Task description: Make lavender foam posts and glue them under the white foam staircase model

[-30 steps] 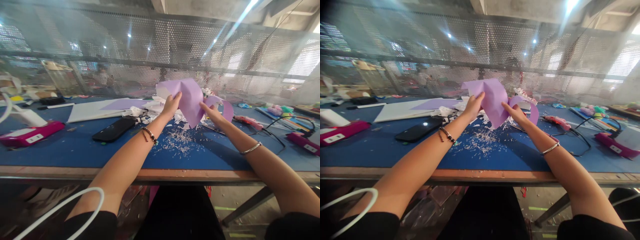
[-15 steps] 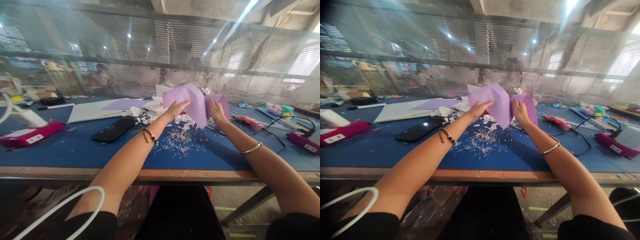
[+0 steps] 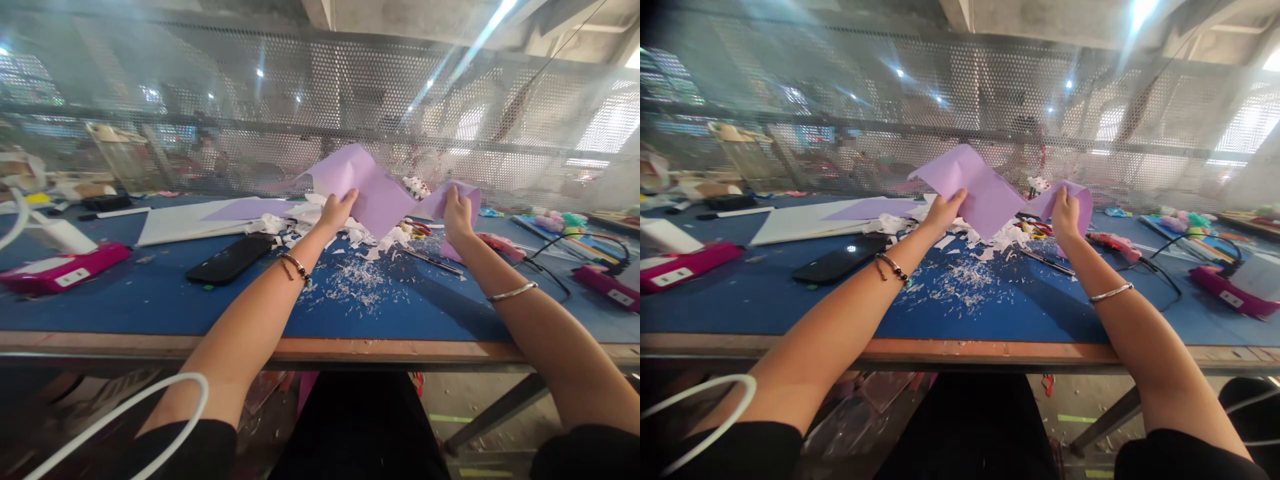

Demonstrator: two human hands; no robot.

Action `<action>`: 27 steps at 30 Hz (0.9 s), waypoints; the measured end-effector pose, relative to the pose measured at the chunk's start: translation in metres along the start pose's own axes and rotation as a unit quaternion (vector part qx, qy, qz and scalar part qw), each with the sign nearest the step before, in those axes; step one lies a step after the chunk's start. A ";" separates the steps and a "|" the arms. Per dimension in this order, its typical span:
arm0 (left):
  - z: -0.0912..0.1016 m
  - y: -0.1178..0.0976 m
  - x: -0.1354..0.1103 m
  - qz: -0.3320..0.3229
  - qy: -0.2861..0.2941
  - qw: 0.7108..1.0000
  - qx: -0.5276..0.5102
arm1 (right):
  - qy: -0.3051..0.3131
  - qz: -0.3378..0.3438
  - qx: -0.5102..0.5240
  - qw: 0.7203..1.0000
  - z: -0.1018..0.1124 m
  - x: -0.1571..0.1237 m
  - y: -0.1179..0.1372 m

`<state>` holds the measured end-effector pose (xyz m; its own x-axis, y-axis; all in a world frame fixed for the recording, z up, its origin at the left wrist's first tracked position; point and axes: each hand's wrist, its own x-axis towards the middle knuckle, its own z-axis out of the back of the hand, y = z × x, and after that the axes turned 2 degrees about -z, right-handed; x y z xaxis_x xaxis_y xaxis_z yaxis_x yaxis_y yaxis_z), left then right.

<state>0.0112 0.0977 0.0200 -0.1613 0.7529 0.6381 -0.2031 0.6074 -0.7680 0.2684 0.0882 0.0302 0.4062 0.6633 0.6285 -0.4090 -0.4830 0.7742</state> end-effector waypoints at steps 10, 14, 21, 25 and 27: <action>0.021 -0.004 0.016 0.176 -0.162 0.941 -0.238 | 0.033 -0.035 -0.010 0.999 -0.007 -0.016 0.009; 0.024 0.006 0.014 0.217 -0.097 0.941 -0.241 | 0.106 -0.005 -0.045 0.993 -0.015 -0.030 0.013; 0.016 0.001 -0.007 0.280 0.167 0.932 -0.160 | 0.216 0.027 -0.128 0.968 -0.020 -0.048 0.021; 0.004 -0.011 -0.016 0.200 0.286 0.933 -0.090 | 0.252 0.051 -0.157 0.953 -0.022 -0.055 0.025; -0.003 -0.014 -0.018 0.134 0.310 0.941 -0.034 | 0.258 0.070 -0.155 0.951 -0.024 -0.056 0.025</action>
<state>0.0195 0.0760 0.0192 0.4001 0.8715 0.2837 -0.1692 0.3745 -0.9117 0.2162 0.0525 0.0126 -0.0921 0.8357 0.5414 -0.6840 -0.4482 0.5756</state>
